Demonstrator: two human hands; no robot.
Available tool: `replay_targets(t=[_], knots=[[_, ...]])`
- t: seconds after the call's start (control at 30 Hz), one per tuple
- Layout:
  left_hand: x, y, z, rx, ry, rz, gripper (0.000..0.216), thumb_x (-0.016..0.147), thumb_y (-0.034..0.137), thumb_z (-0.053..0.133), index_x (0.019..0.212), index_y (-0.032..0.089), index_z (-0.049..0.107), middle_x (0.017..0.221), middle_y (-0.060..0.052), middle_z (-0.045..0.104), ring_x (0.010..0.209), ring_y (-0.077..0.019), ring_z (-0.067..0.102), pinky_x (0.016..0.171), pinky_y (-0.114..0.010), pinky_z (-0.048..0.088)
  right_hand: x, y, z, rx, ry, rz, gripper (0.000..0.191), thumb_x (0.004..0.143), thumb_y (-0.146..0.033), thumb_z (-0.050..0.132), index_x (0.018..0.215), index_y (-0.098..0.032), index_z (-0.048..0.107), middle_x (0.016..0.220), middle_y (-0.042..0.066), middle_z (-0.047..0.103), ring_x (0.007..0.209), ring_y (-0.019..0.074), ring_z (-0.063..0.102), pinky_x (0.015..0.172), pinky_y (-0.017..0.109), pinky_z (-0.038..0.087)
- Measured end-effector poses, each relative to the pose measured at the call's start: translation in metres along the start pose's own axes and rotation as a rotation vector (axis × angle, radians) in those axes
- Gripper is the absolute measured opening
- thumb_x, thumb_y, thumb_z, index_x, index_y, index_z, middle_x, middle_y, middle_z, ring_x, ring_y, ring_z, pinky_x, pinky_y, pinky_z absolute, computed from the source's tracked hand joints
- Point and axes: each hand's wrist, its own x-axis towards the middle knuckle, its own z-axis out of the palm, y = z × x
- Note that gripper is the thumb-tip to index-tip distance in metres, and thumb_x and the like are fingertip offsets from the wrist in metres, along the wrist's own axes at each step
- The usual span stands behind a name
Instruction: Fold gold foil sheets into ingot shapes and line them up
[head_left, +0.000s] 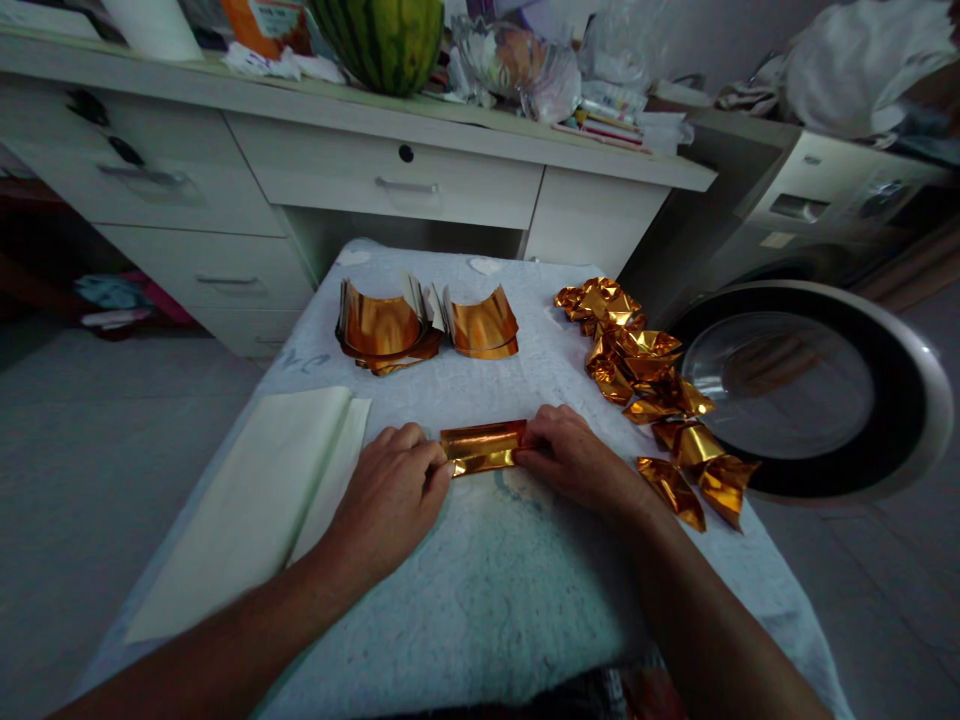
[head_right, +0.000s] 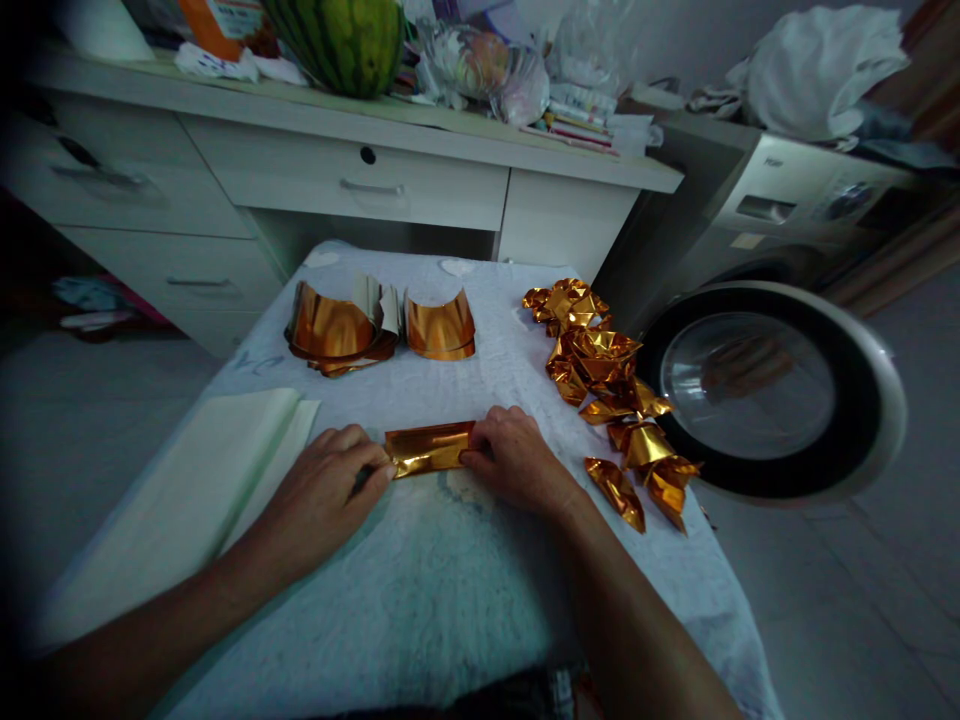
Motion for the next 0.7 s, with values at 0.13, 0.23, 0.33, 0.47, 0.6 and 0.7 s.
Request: replay_targets(t=[0.13, 0.23, 0.33, 0.47, 0.6, 0.7], knots=[[0.0017, 0.0008, 0.0008, 0.035, -0.002, -0.016, 0.023, 0.092, 0.025, 0.047, 0.078, 0.018, 0.063, 0.083, -0.005, 0.057, 0.085, -0.0230, 0.053, 0.080, -0.039, 0.043, 0.0003, -0.0016, 0.0003, -0.044, -0.017, 0.002, 0.010, 0.089, -0.018, 0.060, 0.081, -0.016, 0.066, 0.086, 0.005, 0.059, 0.085, 0.0184, 0.049, 0.078, 0.031, 0.033], [0.0022, 0.0018, -0.0008, 0.049, -0.016, -0.022, 0.022, 0.092, 0.025, 0.048, 0.077, 0.018, 0.062, 0.082, -0.006, 0.058, 0.085, -0.0236, 0.054, 0.079, -0.038, 0.043, 0.0002, -0.0015, 0.0016, -0.068, -0.019, 0.003, 0.011, 0.090, -0.020, 0.058, 0.083, -0.016, 0.067, 0.088, 0.006, 0.060, 0.086, 0.0187, 0.049, 0.078, 0.031, 0.033], [0.0032, 0.0032, -0.0026, 0.044, -0.032, -0.031, 0.020, 0.090, 0.024, 0.049, 0.075, 0.018, 0.061, 0.081, -0.006, 0.058, 0.085, -0.0239, 0.054, 0.078, -0.038, 0.043, 0.0004, -0.0008, 0.0028, -0.079, -0.011, 0.015, 0.011, 0.090, -0.022, 0.059, 0.084, -0.017, 0.067, 0.088, 0.005, 0.059, 0.086, 0.0186, 0.049, 0.078, 0.031, 0.032], [0.0048, 0.0040, -0.0032, 0.021, -0.041, -0.039, 0.019, 0.089, 0.023, 0.050, 0.073, 0.019, 0.059, 0.081, -0.005, 0.058, 0.085, -0.0233, 0.054, 0.077, -0.037, 0.042, 0.0006, -0.0008, 0.0029, -0.072, -0.007, 0.030, 0.010, 0.088, -0.021, 0.061, 0.083, -0.016, 0.066, 0.088, 0.005, 0.060, 0.085, 0.0185, 0.049, 0.077, 0.031, 0.032], [0.0045, 0.0039, -0.0026, 0.013, -0.034, -0.038, 0.019, 0.089, 0.022, 0.051, 0.072, 0.019, 0.057, 0.079, -0.004, 0.057, 0.083, -0.0226, 0.053, 0.077, -0.036, 0.041, 0.0003, -0.0007, 0.0027, -0.062, 0.002, 0.027, 0.009, 0.088, -0.021, 0.061, 0.082, -0.016, 0.066, 0.087, 0.005, 0.059, 0.084, 0.0184, 0.048, 0.076, 0.031, 0.032], [0.0036, 0.0042, -0.0026, 0.006, -0.031, -0.038, 0.018, 0.088, 0.021, 0.050, 0.071, 0.020, 0.055, 0.079, -0.004, 0.056, 0.083, -0.0225, 0.053, 0.076, -0.036, 0.041, 0.0001, 0.0000, 0.0027, -0.058, 0.001, 0.027, 0.008, 0.088, -0.020, 0.061, 0.083, -0.017, 0.067, 0.086, 0.004, 0.059, 0.085, 0.0184, 0.048, 0.076, 0.031, 0.032]])
